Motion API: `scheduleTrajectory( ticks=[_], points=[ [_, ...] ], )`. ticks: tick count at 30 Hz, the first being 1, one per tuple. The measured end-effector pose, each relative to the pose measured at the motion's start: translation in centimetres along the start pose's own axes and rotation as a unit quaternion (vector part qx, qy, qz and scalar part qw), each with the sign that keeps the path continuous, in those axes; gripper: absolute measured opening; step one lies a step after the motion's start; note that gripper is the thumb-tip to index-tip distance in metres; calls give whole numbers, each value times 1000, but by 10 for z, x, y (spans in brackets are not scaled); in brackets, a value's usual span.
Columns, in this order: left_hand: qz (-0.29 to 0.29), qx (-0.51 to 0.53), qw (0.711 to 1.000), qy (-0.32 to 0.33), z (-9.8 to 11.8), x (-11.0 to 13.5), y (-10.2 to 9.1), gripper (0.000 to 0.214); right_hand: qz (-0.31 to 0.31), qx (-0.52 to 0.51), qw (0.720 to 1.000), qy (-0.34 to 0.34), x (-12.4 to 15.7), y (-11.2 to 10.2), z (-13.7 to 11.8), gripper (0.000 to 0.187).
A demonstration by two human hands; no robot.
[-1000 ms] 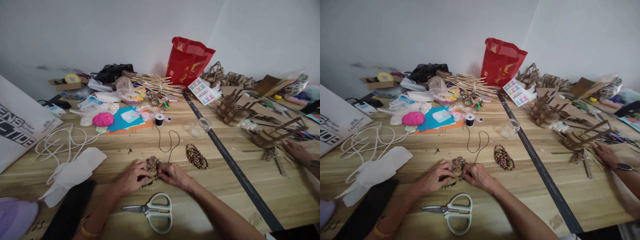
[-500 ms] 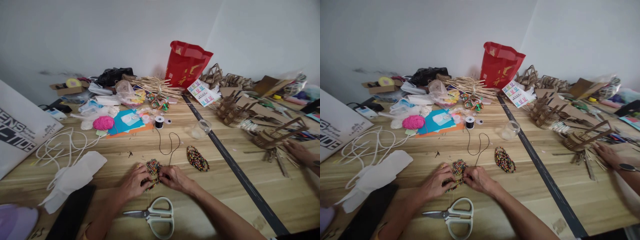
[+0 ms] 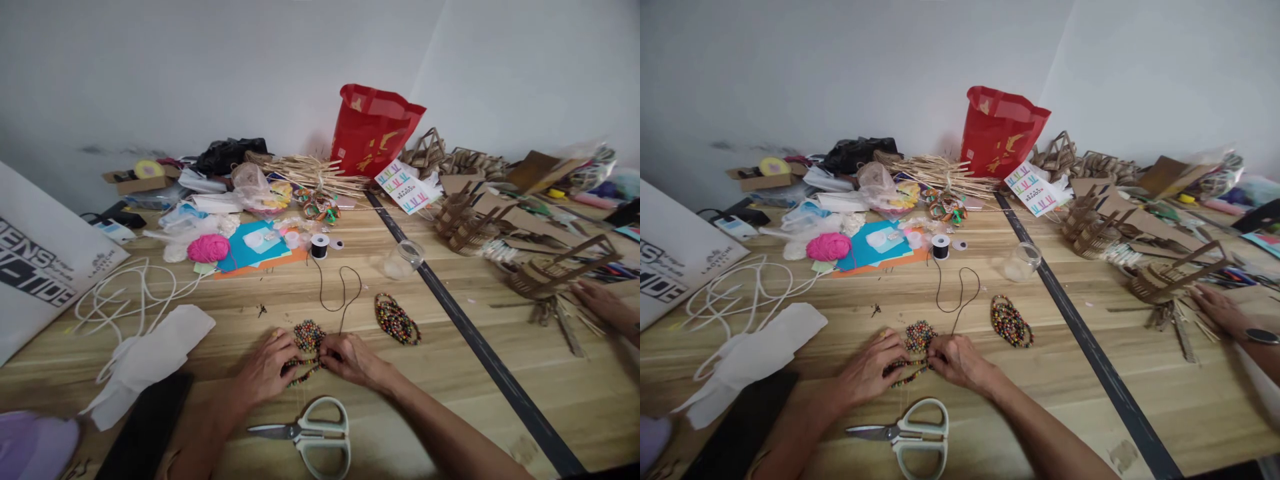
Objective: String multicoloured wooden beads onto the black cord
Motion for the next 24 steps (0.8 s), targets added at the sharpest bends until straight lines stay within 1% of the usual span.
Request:
scheduleTrajectory(
  ticks=[6,13,18,24],
  points=[
    [-8,-6,1000,-22,-4,-1,-2,16,4,1,1000,-1,0,0,-1,6],
    [-1,-10,1000,-18,-3,-1,0,17,9,-6,1000,-1,0,2,1,7],
    [-3,-5,1000,-21,-7,1,1,16,10,-5,1000,-3,0,0,0,8],
    [-27,-25,999,-34,-11,3,-3,16,2,-9,1000,4,0,2,2,9]
  ],
)
Point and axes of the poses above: each hand's wrist, its own x-axis away from the middle knuckle, its own y-axis out of the palm, z = x × y, the point moved 7 cm from there along -x, towards the middle knuckle, and after that the axes turned 6 degrees about x, right-handed, at the moved point
